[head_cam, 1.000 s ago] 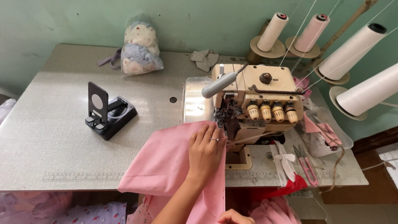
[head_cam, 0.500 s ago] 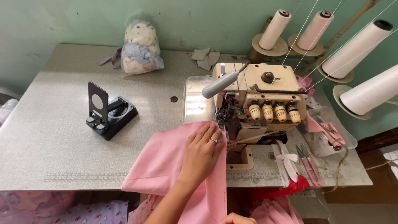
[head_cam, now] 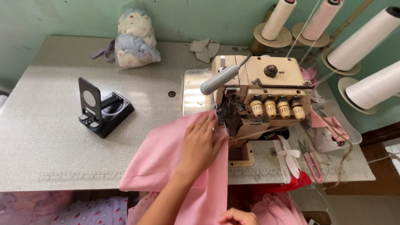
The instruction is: Inspecting and unfolding small pink fabric pieces at a sewing workstation
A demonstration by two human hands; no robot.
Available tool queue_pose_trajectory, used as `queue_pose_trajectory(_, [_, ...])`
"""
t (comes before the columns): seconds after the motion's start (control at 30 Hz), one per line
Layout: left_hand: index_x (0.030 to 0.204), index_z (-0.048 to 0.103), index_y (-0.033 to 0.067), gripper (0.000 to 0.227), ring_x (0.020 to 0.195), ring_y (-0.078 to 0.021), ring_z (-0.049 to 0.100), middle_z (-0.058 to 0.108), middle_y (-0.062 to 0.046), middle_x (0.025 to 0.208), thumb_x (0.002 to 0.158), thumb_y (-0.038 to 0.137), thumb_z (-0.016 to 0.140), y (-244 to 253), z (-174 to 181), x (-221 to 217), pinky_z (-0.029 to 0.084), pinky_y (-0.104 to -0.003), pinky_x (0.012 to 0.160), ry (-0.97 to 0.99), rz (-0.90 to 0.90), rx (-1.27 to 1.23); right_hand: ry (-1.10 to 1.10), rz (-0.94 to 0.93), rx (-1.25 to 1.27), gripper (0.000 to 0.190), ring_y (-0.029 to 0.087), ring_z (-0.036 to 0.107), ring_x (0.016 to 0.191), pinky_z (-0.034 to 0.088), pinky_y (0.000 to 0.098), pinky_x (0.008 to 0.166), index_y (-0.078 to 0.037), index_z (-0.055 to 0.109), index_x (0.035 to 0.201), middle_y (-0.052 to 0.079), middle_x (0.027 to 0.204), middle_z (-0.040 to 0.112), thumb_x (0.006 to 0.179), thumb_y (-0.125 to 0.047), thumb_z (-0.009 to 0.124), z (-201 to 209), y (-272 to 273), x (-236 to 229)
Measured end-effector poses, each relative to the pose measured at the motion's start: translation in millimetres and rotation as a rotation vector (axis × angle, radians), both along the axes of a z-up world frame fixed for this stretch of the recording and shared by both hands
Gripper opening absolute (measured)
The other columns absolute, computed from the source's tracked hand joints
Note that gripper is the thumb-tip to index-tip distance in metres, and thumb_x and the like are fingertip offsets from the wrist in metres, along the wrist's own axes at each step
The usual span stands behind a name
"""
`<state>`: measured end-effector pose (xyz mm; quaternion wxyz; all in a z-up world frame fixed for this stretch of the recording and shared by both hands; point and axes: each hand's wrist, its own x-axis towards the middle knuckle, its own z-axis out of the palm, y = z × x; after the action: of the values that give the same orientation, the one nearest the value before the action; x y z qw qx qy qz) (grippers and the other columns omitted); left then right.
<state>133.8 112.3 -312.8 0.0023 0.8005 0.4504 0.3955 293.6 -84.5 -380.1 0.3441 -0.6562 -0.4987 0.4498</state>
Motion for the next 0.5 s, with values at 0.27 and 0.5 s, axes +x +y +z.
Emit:
queue_pose_trajectory(0.27, [0.154, 0.042, 0.0088, 0.082, 0.151, -0.025, 0.035, 0.045, -0.01, 0.16, 0.094, 0.062, 0.056, 22, 12, -12, 0.029, -0.042, 0.115, 0.177, 0.004, -0.268, 0.086, 0.119, 0.026, 0.014, 0.005, 0.072, 0.054, 0.054, 0.0187, 0.054, -0.01, 0.089, 0.075, 0.001, 0.064, 0.087, 0.074, -0.002, 0.078, 3, 8, 3])
queue_pose_trajectory(0.5, [0.157, 0.04, 0.0124, 0.085, 0.148, -0.0268, 0.036, 0.044, -0.008, 0.16, 0.093, 0.069, 0.049, 25, 15, -16, 0.028, -0.046, 0.113, 0.249, 0.005, -0.316, 0.16, 0.185, 0.077, 0.004, 0.006, 0.069, 0.057, 0.046, 0.0187, 0.054, -0.007, 0.09, 0.074, 0.002, 0.068, 0.085, 0.073, -0.009, 0.093, -4, 6, 12])
